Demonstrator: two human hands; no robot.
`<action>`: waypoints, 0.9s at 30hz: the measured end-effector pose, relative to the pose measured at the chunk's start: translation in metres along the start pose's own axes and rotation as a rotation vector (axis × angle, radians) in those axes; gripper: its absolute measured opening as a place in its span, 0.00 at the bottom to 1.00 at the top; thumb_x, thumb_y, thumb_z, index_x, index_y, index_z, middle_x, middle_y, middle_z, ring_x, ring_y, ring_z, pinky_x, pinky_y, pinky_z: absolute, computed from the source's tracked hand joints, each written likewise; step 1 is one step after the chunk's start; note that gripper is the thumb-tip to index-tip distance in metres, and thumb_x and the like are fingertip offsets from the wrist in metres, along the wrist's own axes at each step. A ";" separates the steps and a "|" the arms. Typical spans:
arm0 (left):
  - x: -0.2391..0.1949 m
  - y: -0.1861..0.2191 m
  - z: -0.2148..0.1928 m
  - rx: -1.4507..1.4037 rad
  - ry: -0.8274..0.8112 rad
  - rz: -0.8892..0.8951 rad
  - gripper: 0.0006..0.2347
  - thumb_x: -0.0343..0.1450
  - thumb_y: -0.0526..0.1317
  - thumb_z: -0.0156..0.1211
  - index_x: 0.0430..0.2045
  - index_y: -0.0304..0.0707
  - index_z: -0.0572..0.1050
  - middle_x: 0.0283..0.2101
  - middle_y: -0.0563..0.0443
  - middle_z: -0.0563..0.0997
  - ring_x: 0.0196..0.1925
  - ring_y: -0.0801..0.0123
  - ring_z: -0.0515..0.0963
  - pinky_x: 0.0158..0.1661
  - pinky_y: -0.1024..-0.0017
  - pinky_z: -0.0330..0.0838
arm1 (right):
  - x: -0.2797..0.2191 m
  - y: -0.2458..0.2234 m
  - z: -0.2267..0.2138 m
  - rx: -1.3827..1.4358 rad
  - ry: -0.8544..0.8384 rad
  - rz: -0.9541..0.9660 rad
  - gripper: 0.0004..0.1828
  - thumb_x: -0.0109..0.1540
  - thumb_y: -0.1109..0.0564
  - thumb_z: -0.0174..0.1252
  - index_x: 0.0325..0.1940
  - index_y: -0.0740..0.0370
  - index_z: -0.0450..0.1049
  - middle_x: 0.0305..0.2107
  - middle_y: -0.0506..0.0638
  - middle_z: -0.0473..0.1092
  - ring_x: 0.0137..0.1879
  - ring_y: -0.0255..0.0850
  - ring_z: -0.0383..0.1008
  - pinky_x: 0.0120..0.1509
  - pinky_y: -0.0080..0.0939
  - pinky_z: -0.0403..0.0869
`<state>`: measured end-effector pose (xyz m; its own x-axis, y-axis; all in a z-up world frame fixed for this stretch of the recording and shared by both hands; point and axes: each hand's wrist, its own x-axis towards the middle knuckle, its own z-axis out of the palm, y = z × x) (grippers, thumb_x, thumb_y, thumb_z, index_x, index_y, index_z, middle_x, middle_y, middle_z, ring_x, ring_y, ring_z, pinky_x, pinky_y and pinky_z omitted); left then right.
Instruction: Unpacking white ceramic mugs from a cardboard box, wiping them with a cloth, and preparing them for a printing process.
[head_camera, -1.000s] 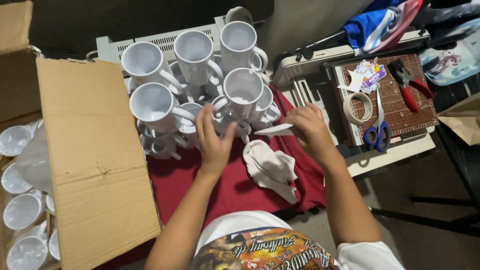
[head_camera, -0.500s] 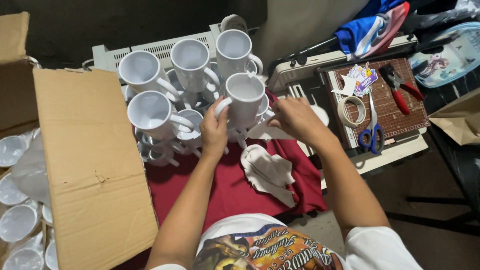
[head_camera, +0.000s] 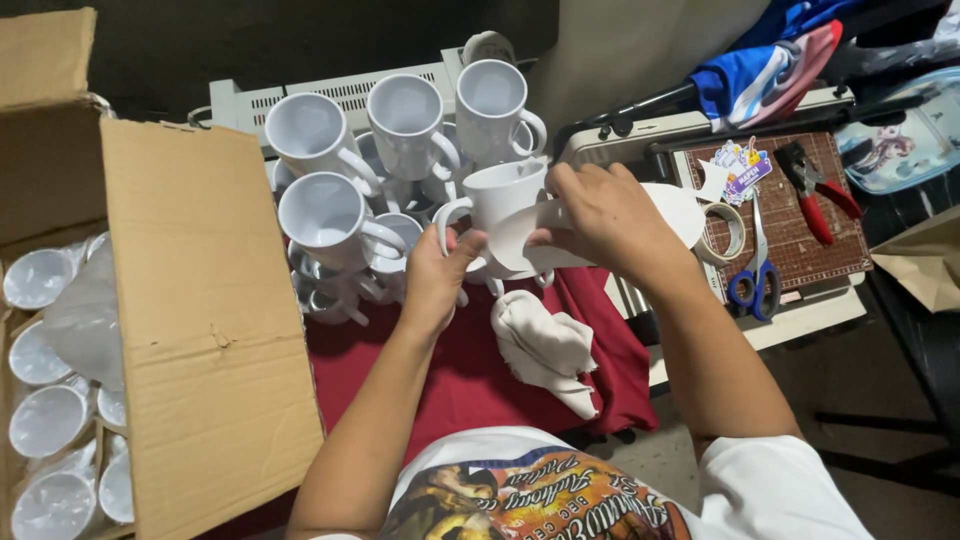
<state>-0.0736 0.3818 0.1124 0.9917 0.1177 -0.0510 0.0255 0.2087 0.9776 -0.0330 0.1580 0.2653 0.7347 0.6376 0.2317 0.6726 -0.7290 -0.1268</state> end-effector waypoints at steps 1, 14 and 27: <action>-0.002 0.006 0.000 -0.001 0.002 0.002 0.20 0.66 0.52 0.73 0.26 0.40 0.65 0.25 0.61 0.68 0.27 0.81 0.64 0.27 0.80 0.60 | 0.001 -0.001 0.000 -0.002 0.001 -0.003 0.32 0.56 0.36 0.68 0.47 0.63 0.67 0.31 0.56 0.73 0.41 0.53 0.74 0.45 0.51 0.66; -0.013 0.033 -0.002 -0.142 0.009 0.014 0.17 0.67 0.38 0.73 0.24 0.42 0.63 0.29 0.58 0.75 0.34 0.80 0.77 0.36 0.81 0.74 | 0.011 -0.012 -0.002 0.019 0.042 -0.043 0.37 0.52 0.35 0.71 0.48 0.66 0.67 0.32 0.60 0.73 0.42 0.57 0.73 0.48 0.53 0.67; -0.017 0.029 -0.009 -0.088 0.103 0.033 0.21 0.65 0.38 0.77 0.22 0.45 0.60 0.26 0.63 0.66 0.28 0.83 0.64 0.29 0.83 0.64 | -0.007 -0.057 0.000 -0.228 0.485 -0.049 0.39 0.51 0.35 0.70 0.54 0.64 0.69 0.49 0.60 0.70 0.57 0.56 0.71 0.63 0.58 0.65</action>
<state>-0.0908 0.3942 0.1397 0.9736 0.2238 -0.0444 -0.0223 0.2874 0.9576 -0.0763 0.1953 0.2709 0.5416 0.5232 0.6579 0.6292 -0.7713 0.0954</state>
